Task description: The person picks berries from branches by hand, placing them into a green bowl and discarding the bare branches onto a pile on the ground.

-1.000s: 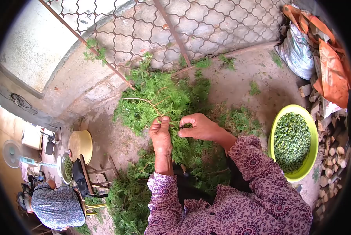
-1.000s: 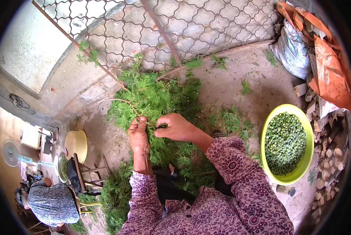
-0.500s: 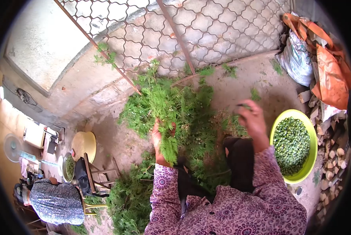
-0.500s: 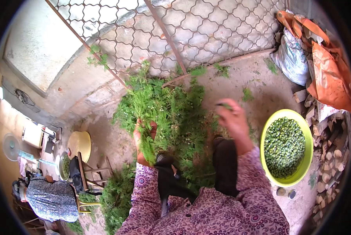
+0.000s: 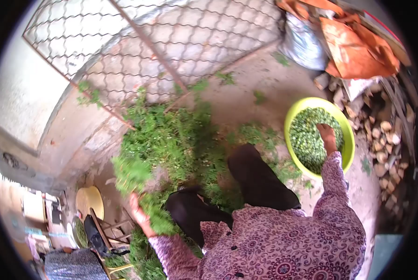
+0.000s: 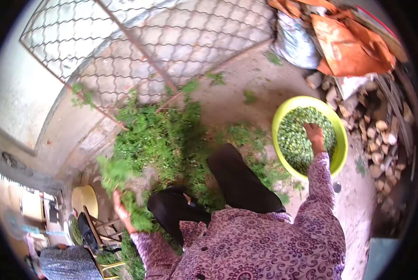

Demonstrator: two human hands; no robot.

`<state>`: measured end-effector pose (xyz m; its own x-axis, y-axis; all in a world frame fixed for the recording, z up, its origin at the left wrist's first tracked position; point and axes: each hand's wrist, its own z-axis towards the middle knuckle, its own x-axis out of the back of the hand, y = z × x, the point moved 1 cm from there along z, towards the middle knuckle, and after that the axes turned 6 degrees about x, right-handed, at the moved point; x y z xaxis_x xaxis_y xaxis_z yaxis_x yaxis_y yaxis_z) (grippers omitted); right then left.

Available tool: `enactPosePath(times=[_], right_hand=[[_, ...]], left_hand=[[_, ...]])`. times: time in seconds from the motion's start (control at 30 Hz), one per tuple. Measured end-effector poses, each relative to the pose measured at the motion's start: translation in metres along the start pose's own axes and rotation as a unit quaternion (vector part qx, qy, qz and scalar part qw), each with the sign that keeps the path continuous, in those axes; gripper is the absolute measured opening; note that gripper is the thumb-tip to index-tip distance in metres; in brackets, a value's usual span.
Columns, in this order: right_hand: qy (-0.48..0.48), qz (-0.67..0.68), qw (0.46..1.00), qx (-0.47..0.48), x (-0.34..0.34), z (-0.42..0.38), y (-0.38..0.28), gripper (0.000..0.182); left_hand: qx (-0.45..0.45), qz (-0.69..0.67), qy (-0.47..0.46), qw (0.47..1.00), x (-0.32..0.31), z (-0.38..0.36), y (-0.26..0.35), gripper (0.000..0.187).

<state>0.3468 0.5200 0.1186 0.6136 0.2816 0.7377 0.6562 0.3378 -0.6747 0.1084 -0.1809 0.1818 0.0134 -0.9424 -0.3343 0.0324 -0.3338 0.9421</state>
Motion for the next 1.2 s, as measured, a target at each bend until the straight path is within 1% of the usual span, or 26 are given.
enactPosePath(times=[0.03,0.07,0.1,0.13,0.17,0.2,0.23,0.27,0.3,0.37,0.4,0.47,0.53,0.6,0.63,0.67,0.7,0.73,0.77,0.8,0.83,0.87,0.9,0.97,1.13,1.2], right_hand=[[-0.005,0.129,0.990,-0.063,-0.003,-0.003,0.014,0.041],[0.003,0.227,0.968,-0.105,-0.006,-0.016,0.013,0.029],[0.006,0.286,0.949,-0.134,-0.017,-0.020,0.024,0.025],[-0.007,0.285,0.950,-0.128,-0.021,-0.031,0.026,0.024],[-0.027,0.226,0.966,-0.124,-0.010,-0.056,0.000,0.027],[-0.008,0.260,0.957,-0.125,-0.022,-0.069,0.009,0.032],[-0.084,0.273,0.953,-0.099,-0.028,-0.082,0.017,0.032],[-0.119,0.297,0.935,-0.150,-0.035,-0.094,0.020,0.030],[-0.105,0.253,0.944,-0.184,-0.041,-0.108,0.016,0.024],[-0.112,0.305,0.922,-0.212,-0.063,-0.129,0.025,0.016],[-0.119,0.343,0.909,-0.205,-0.072,-0.137,0.027,0.016],[-0.130,0.383,0.892,-0.200,-0.086,-0.144,0.030,0.016],[-0.179,0.340,0.906,-0.175,-0.097,-0.146,0.022,0.016],[-0.218,0.302,0.915,-0.154,-0.099,-0.147,0.009,0.020],[-0.246,0.262,0.923,-0.135,-0.100,-0.148,0.004,0.023],[-0.241,0.255,0.930,-0.108,-0.109,-0.150,0.007,0.025],[-0.252,0.251,0.930,-0.096,-0.108,-0.155,0.003,0.025],[-0.272,0.241,0.928,-0.087,-0.105,-0.158,-0.003,0.025],[-0.292,0.230,0.925,-0.079,-0.105,-0.162,-0.008,0.025],[-0.304,0.224,0.924,-0.065,-0.107,-0.165,-0.010,0.025],[-0.318,0.210,0.923,-0.059,-0.108,-0.169,-0.008,0.025],[-0.329,0.196,0.922,-0.053,-0.108,-0.171,-0.006,0.025],[-0.336,0.191,0.921,-0.043,-0.109,-0.173,-0.001,0.025],[-0.339,0.170,0.925,0.004,-0.116,-0.177,0.007,0.026],[-0.368,0.101,0.922,0.061,-0.100,-0.183,-0.005,0.027],[-0.354,0.076,0.923,0.133,-0.100,-0.184,-0.003,0.027]], left_hand=[[-0.037,0.030,-0.005,0.999,0.005,-0.023,0.020,0.039],[-0.224,0.288,-0.071,0.928,0.019,-0.037,0.040,0.044],[-0.394,0.507,-0.132,0.756,0.038,-0.050,0.049,0.049],[-0.304,0.559,-0.056,0.769,0.069,-0.065,0.041,0.047],[-0.209,0.605,0.022,0.768,0.098,-0.081,0.033,0.046],[-0.040,0.523,0.086,0.847,0.108,-0.097,0.030,0.044],[0.133,0.421,0.148,0.885,0.114,-0.117,0.025,0.043],[0.190,0.511,0.126,0.829,0.130,-0.136,0.019,0.041],[0.242,0.593,0.104,0.761,0.142,-0.152,0.014,0.040],[0.141,0.818,-0.025,0.557,0.124,-0.189,0.019,0.029],[0.141,0.820,-0.025,0.554,0.121,-0.191,0.022,0.029],[0.194,0.821,-0.038,0.536,0.117,-0.194,0.031,0.029],[0.151,0.772,-0.036,0.616,0.084,-0.176,0.052,0.027],[0.122,0.707,-0.036,0.696,0.003,-0.155,0.083,0.022],[0.004,0.685,-0.081,0.724,-0.004,-0.143,0.087,0.020],[0.085,0.529,-0.083,0.840,-0.018,-0.132,0.093,0.028],[0.083,0.407,-0.136,0.900,-0.058,-0.129,0.111,0.037],[0.005,0.272,-0.242,0.932,-0.100,-0.125,0.126,0.041],[-0.075,0.196,-0.322,0.923,-0.113,-0.115,0.131,0.046],[-0.117,0.148,-0.416,0.889,-0.148,-0.110,0.154,0.050],[-0.137,0.066,-0.499,0.853,-0.182,-0.109,0.176,0.047],[-0.165,-0.006,-0.536,0.828,-0.210,-0.115,0.192,0.042],[-0.175,-0.041,-0.597,0.782,-0.233,-0.118,0.210,0.038],[-0.156,-0.146,-0.569,0.794,-0.262,-0.148,0.237,0.023],[-0.132,-0.303,-0.566,0.756,-0.277,-0.172,0.265,0.023],[-0.131,-0.328,-0.568,0.743,-0.276,-0.174,0.270,0.023]])
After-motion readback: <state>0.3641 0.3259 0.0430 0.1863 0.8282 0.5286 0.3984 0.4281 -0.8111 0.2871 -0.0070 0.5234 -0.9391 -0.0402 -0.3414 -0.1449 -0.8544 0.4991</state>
